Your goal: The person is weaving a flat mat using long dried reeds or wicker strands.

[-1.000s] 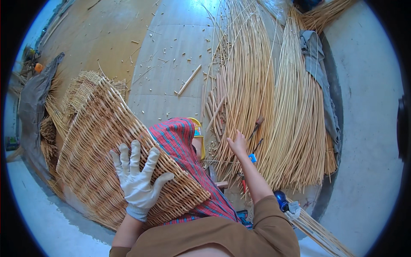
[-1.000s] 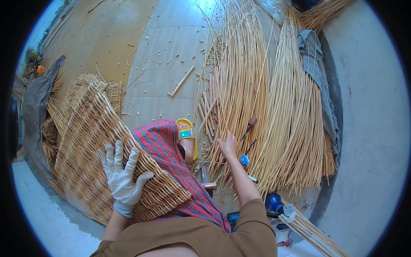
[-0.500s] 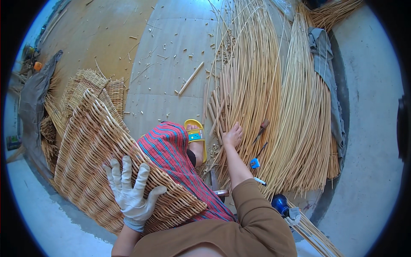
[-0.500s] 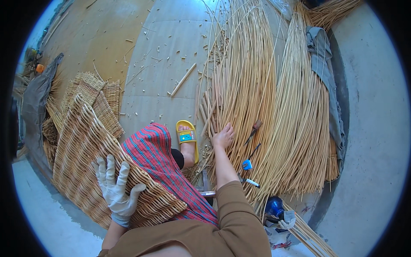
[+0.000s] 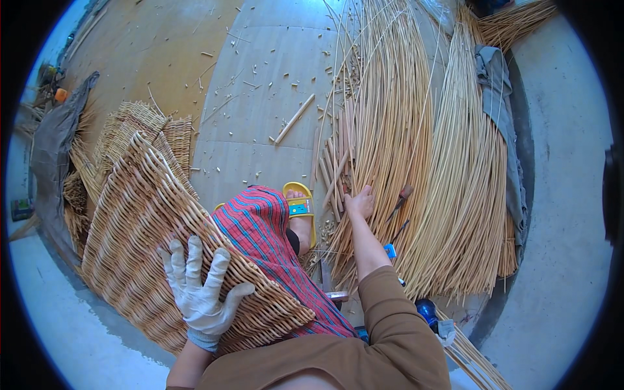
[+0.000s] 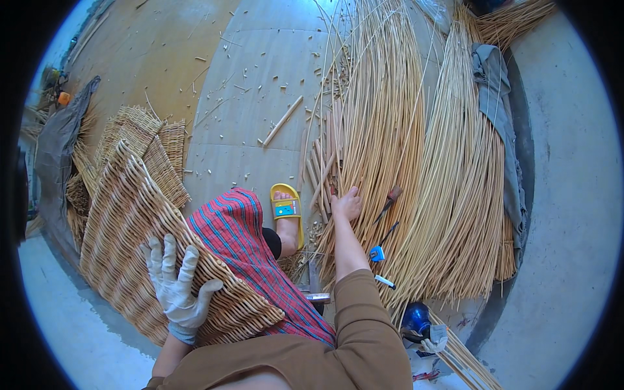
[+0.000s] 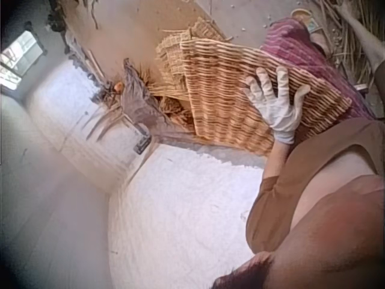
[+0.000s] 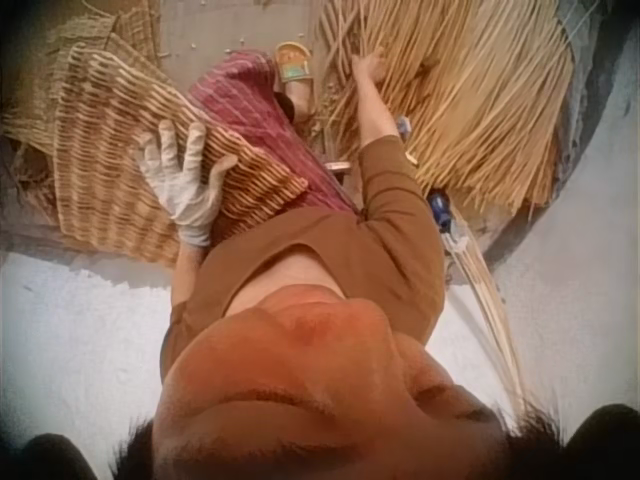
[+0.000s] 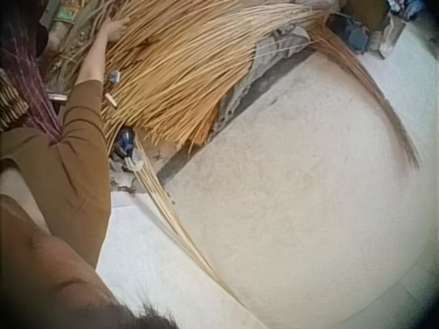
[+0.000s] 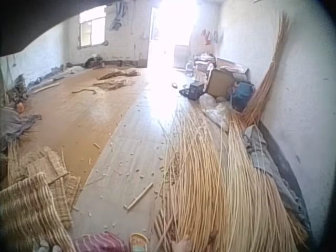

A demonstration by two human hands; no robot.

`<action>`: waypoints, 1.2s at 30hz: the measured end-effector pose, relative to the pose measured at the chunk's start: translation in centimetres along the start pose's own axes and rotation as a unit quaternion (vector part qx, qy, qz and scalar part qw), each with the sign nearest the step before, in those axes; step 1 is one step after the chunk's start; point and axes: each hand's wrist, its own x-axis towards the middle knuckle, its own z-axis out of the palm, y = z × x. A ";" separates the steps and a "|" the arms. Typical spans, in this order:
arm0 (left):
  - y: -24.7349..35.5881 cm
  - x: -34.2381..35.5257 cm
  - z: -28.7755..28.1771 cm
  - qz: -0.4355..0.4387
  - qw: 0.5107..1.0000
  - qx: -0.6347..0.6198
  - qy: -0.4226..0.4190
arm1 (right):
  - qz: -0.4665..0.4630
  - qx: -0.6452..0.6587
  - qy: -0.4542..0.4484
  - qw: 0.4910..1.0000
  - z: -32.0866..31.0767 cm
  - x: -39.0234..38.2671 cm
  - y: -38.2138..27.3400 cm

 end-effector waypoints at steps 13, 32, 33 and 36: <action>0.0 0.5 0.0 -0.005 1.000 -0.027 0.005 | -0.051 0.049 -0.125 0.990 -2.4 9.2 9.8; -0.1 -0.1 0.0 -0.026 1.000 -0.012 0.004 | -0.010 -0.072 -0.015 0.997 0.1 3.2 5.8; -0.1 0.0 0.0 -0.028 1.000 -0.014 0.001 | -0.009 -0.072 -0.016 0.997 -0.2 3.4 5.8; -0.1 -0.3 0.0 -0.042 0.999 -0.007 -0.005 | 0.014 -0.048 -0.099 0.994 -2.3 4.2 6.1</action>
